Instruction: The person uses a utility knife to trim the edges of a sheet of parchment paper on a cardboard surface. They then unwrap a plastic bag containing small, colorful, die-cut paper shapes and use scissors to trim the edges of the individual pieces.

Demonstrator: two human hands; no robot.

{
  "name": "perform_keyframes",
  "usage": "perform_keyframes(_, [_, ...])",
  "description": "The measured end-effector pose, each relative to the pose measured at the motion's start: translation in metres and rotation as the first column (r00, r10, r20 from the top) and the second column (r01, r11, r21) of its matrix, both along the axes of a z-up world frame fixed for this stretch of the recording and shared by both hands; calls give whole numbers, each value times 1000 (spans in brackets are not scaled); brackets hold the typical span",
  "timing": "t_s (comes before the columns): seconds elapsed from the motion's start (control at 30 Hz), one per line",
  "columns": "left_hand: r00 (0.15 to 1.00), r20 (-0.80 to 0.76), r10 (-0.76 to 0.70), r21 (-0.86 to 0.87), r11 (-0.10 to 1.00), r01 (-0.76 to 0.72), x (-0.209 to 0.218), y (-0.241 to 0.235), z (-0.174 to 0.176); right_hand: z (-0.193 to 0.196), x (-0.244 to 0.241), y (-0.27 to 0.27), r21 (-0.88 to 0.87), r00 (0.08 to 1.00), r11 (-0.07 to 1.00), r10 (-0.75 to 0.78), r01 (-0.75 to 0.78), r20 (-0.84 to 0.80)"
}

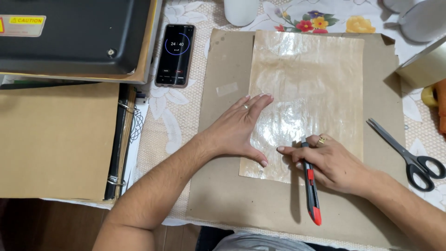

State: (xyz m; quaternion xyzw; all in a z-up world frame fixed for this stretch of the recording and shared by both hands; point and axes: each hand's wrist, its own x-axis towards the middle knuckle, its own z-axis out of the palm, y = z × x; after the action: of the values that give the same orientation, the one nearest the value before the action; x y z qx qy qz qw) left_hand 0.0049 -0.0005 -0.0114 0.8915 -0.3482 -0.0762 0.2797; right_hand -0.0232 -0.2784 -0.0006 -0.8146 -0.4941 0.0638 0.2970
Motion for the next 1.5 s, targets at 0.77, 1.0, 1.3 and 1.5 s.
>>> perform_keyframes(0.77, [1000, -29, -5, 17, 1000, 5, 1, -1, 6, 0, 4, -4, -196, 879, 928, 364, -316, 307])
perform_keyframes(1.0, [1000, -28, -2, 5, 1000, 2, 1, -1, 4, 10, -14, -8, -137, 863, 873, 486, -469, 137])
perform_keyframes(1.3, [997, -73, -11, 28, 1000, 13, -1, 0, 29, -9, 7, -5, -97, 908, 993, 98, -63, 407])
perform_keyframes(1.5, [997, -69, -21, 42, 999, 24, -2, -1, 29, -34, -24, -12, -49, 926, 975, 221, -217, 305])
